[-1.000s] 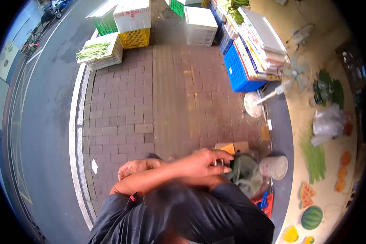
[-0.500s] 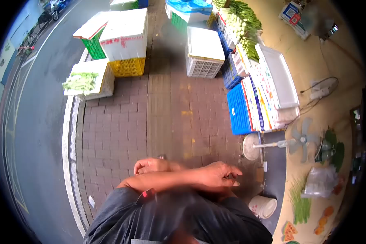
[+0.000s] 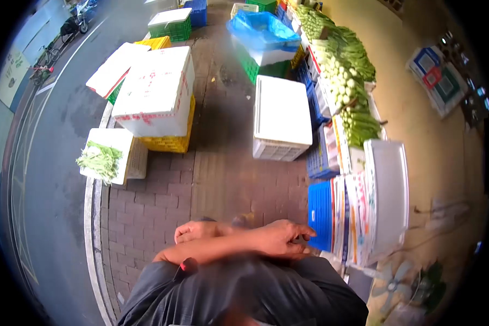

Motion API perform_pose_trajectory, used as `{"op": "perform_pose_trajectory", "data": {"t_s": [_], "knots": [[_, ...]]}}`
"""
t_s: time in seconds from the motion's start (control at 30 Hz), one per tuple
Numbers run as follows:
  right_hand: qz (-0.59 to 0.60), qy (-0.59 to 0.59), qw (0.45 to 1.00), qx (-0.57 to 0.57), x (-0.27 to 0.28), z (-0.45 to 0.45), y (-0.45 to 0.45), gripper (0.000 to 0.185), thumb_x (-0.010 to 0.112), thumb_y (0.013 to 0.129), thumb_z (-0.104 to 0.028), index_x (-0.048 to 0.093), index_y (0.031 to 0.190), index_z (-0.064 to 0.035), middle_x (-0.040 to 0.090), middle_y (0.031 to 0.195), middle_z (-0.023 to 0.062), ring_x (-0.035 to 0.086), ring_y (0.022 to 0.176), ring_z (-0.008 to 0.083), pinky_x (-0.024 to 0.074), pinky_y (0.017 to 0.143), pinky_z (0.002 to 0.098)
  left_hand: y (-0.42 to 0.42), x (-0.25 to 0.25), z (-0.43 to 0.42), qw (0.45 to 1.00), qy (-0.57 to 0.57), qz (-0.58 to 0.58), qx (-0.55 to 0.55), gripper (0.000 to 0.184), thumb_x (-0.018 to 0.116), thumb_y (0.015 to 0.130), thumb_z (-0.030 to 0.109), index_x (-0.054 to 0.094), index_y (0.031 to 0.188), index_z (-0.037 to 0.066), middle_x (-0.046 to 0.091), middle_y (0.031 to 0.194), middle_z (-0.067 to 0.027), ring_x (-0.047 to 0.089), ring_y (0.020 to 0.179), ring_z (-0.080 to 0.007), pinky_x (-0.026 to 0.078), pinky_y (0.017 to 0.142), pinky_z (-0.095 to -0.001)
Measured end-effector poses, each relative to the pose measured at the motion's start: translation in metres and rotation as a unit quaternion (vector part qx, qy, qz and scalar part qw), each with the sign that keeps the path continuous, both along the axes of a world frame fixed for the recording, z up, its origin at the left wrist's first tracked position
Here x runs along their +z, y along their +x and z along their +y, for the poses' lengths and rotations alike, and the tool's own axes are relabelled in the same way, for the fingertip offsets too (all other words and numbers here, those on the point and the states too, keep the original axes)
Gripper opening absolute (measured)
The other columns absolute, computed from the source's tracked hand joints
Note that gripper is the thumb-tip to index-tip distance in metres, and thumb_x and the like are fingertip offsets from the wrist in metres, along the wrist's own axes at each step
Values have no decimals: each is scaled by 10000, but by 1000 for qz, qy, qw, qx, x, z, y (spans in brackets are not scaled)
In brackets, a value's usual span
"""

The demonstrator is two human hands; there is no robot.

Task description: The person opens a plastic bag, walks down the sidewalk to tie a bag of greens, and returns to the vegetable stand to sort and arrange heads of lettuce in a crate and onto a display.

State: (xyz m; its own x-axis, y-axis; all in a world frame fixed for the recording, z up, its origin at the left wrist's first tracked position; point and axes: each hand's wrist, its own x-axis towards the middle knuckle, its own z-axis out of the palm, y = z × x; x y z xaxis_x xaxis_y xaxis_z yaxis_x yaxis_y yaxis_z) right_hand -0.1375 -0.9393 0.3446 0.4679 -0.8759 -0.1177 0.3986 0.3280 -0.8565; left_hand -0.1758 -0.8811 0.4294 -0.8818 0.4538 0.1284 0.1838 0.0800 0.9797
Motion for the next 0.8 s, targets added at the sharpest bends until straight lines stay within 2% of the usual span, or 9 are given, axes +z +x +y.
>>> {"op": "perform_pose_trajectory", "data": {"t_s": [0.13, 0.23, 0.33, 0.43, 0.53, 0.57, 0.67, 0.77, 0.8], "knots": [[73, 54, 995, 46, -11, -55, -105, 231, 596, 988, -263, 613, 958, -35, 629, 856, -15, 551, 795, 59, 462, 659, 257, -95, -2, -64, 996, 54, 4, 76, 469, 668, 893, 316, 591, 1193, -37, 667, 824, -199, 671, 724, -280, 519, 686, -372], [-18, 64, 998, 6, -25, -108, -174, 252, 630, 973, -278, 636, 963, -27, 626, 843, -18, 555, 817, 64, 477, 718, 246, -164, -21, -119, 997, 59, -46, 33, 465, 676, 887, 302, 592, 1194, -36, 679, 873, -200, 681, 778, -291, 523, 718, -386], [49, 32, 997, -52, -22, -174, -254, 234, 606, 981, -262, 618, 986, -28, 636, 881, 0, 571, 820, 85, 483, 707, 260, -243, -25, -185, 999, 8, -5, -39, 461, 683, 873, 279, 592, 1198, -34, 691, 950, -200, 685, 852, -316, 529, 762, -399], [-51, 65, 997, -13, -32, -235, -321, 261, 614, 976, -269, 618, 1055, -20, 650, 984, 48, 592, 918, 99, 492, 776, 257, -314, 0, -254, 998, 6, 58, -5, 444, 670, 872, 262, 594, 1203, -24, 695, 970, -187, 684, 877, -337, 531, 783, -402], [-53, 61, 997, -11, -25, -285, -386, 263, 612, 976, -271, 618, 1061, -22, 648, 997, 54, 592, 932, 100, 492, 785, 255, -382, 18, -307, 999, 35, 17, 24, 455, 658, 877, 274, 592, 1223, -13, 685, 1022, -203, 680, 921, -336, 530, 798, -407], [-48, 59, 997, -13, -20, -302, -408, 264, 612, 976, -272, 618, 1063, -23, 648, 1001, 56, 592, 937, 100, 492, 788, 255, -403, 30, -326, 1000, 10, -18, -7, 464, 657, 885, 274, 586, 1252, -1, 676, 1083, -206, 674, 960, -334, 526, 824, -404], [-34, 54, 998, -21, -20, -351, -472, 266, 611, 976, -274, 618, 1070, -25, 646, 1013, 62, 591, 950, 101, 491, 797, 253, -467, 13, -365, 997, 10, -33, -75, 525, 680, 883, 310, 562, 1286, -6, 648, 1186, -212, 648, 1077, -323, 519, 902, -393], [-36, 49, 998, -21, -38, -399, -534, 268, 610, 977, -276, 618, 1076, -27, 644, 1025, 67, 591, 964, 102, 491, 806, 251, -533, -10, -404, 998, -17, -33, -58, 531, 686, 876, 317, 568, 1276, -11, 639, 1207, -212, 639, 1097, -329, 512, 922, -385], [-33, 47, 998, -21, -42, -414, -558, 269, 609, 977, -276, 618, 1078, -27, 643, 1029, 69, 591, 968, 102, 491, 809, 251, -558, -14, -418, 999, -13, -18, -46, 515, 679, 882, 314, 574, 1272, -6, 649, 1166, -223, 650, 1060, -332, 514, 904, -380]]}}
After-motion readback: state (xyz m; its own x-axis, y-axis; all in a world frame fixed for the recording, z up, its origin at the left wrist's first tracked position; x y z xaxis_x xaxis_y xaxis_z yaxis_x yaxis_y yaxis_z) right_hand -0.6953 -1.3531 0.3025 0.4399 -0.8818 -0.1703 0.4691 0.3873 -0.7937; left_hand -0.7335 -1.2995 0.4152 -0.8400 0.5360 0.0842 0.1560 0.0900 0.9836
